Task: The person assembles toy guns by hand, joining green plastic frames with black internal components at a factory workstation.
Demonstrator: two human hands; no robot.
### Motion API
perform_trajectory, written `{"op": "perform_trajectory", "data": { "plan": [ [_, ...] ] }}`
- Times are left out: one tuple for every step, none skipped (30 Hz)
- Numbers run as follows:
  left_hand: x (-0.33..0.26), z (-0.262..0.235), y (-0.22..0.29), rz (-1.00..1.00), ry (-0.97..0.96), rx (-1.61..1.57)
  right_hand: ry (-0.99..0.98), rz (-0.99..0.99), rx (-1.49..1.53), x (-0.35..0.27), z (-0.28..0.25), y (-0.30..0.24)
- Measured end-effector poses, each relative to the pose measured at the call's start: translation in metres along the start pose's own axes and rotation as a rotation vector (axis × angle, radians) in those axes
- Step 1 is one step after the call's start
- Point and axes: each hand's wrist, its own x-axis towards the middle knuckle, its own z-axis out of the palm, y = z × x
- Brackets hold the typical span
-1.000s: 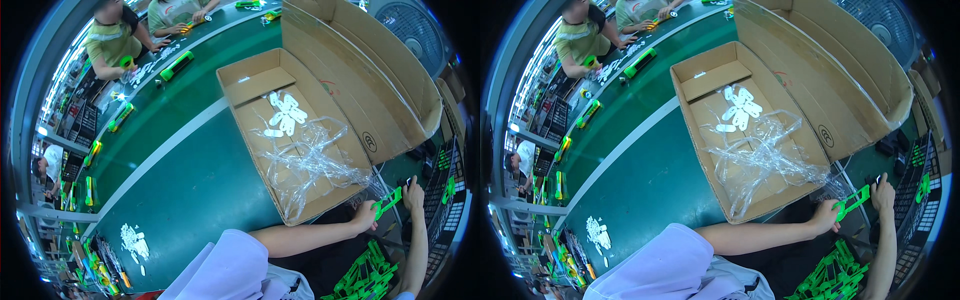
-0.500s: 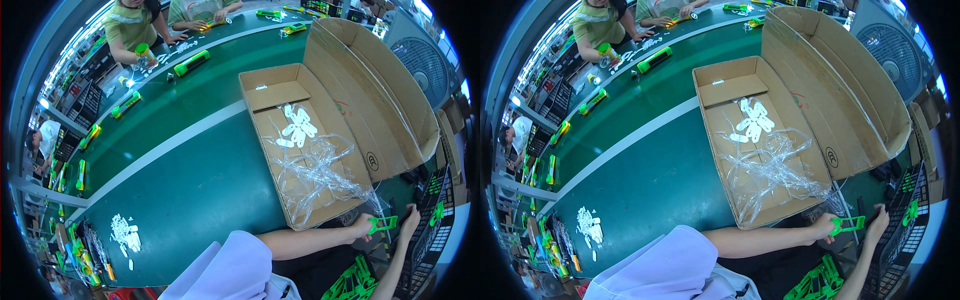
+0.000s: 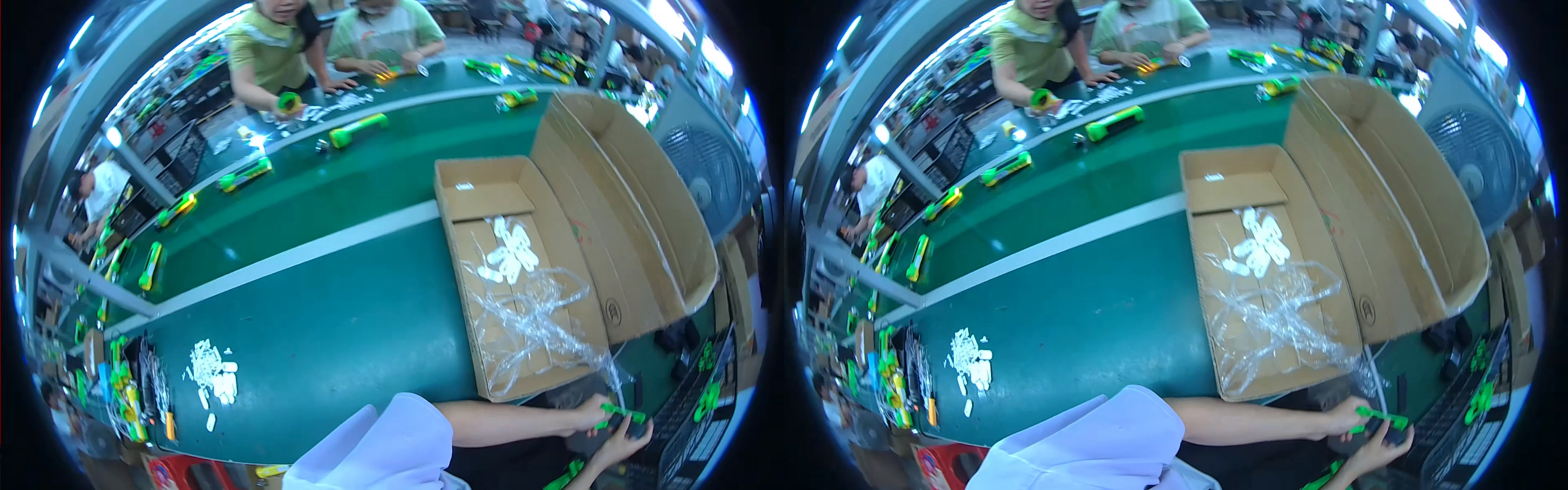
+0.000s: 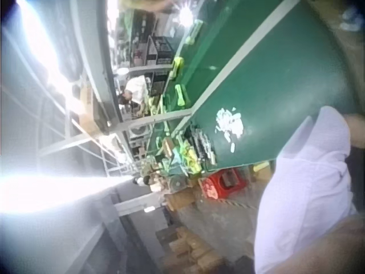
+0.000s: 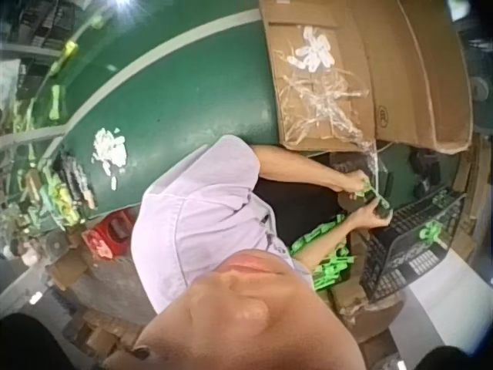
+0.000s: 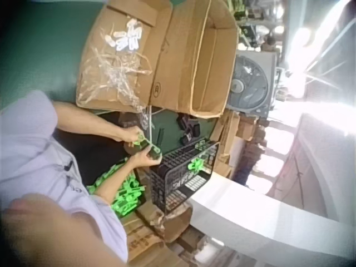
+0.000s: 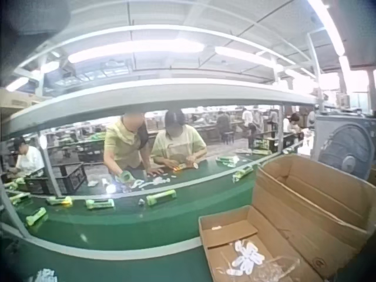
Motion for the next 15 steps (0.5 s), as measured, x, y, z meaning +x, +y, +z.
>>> {"op": "perform_trajectory", "data": {
  "plan": [
    [-0.001, 0.004, -0.001, 0.022, -0.035, 0.002, 0.015, -0.004, -0.040, 0.002, -0.002, -0.004],
    [-0.004, 0.007, -0.003, -0.002, -0.014, 0.028, 0.041, -0.035, -0.198, -0.003, -0.006, -0.008],
    [0.006, 0.013, -0.014, 0.035, -0.057, 0.086, 0.097, -0.072, -0.371, -0.018, -0.011, -0.038],
    [0.001, 0.012, -0.014, 0.022, -0.064, 0.060, 0.093, -0.111, -0.342, -0.022, -0.011, -0.047],
    [-0.001, 0.010, -0.015, 0.018, -0.052, 0.095, 0.084, -0.091, -0.322, -0.024, -0.017, -0.048],
    [-0.011, -0.002, -0.013, 0.013, 0.063, 0.102, 0.009, -0.063, -0.283, -0.028, -0.015, -0.050],
    [-0.010, -0.004, -0.014, 0.041, 0.054, 0.098, 0.014, -0.092, -0.277, -0.026, -0.015, -0.058],
    [-0.009, -0.006, -0.015, 0.037, 0.067, 0.121, -0.003, -0.090, -0.265, -0.025, -0.015, -0.066],
    [-0.010, -0.005, -0.015, 0.022, 0.074, 0.143, -0.017, -0.080, -0.262, -0.025, -0.018, -0.074],
    [-0.010, -0.006, -0.014, 0.030, 0.070, 0.147, -0.030, -0.064, -0.264, -0.027, -0.023, -0.081],
    [-0.010, -0.007, -0.014, 0.035, 0.045, 0.141, -0.041, -0.039, -0.270, -0.029, -0.027, -0.087],
    [-0.013, -0.005, -0.010, 0.043, 0.036, 0.147, -0.052, -0.011, -0.278, -0.031, -0.034, -0.091],
    [-0.017, -0.004, -0.006, 0.045, 0.027, 0.157, -0.064, -0.065, -0.305, -0.028, -0.037, -0.088],
    [-0.021, 0.000, -0.002, 0.038, 0.017, 0.127, -0.025, -0.155, -0.367, -0.024, -0.040, -0.076],
    [-0.024, 0.000, -0.001, 0.029, 0.005, 0.118, -0.027, -0.111, -0.351, -0.022, -0.040, -0.068]
  ]
}}
